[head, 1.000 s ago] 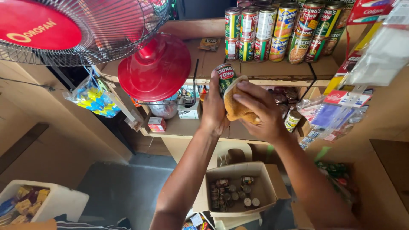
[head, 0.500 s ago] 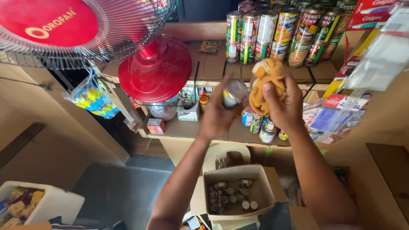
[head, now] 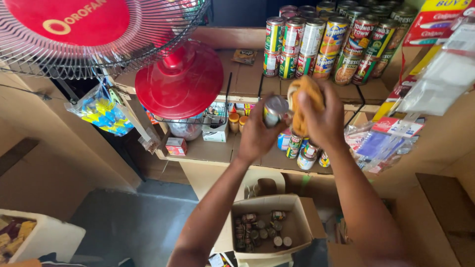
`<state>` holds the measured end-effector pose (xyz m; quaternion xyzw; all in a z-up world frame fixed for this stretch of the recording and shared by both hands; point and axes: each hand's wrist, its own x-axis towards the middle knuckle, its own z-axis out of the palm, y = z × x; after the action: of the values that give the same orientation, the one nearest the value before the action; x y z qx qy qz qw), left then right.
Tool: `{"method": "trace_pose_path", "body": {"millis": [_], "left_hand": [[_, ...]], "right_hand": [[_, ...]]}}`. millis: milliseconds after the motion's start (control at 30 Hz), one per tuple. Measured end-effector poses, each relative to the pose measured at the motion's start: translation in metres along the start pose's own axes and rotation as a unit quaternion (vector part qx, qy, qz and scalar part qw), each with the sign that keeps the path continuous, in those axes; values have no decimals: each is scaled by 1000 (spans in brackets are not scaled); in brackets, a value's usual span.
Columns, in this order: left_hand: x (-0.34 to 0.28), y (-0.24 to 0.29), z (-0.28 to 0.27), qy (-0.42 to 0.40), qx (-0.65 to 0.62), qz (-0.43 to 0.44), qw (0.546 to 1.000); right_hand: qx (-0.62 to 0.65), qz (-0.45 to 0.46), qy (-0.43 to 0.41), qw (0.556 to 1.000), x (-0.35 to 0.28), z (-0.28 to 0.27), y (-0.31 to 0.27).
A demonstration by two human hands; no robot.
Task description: Wiping down canned goods with a yellow cloth and organizing them on a grocery shelf.
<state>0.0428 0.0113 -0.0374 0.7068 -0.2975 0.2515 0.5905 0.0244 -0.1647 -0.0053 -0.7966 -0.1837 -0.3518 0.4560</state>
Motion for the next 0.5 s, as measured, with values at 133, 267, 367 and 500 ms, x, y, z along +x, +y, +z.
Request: {"method": "trace_pose_path", "body": {"millis": [133,267,367,500], "left_hand": [[49,-57,-1,40,54,1,998],[113,-105,0,131,108,88,982],[153,-178,5,206,195,138,949],[165,-185,7,168,171,26,970]], "right_hand": [[-2,40,58,998,51,29,76],[-43,71,67,994,80,73,121],[-33,-13,48,998,90,91,95],[-112,-34,25,993,101,108,91]]}}
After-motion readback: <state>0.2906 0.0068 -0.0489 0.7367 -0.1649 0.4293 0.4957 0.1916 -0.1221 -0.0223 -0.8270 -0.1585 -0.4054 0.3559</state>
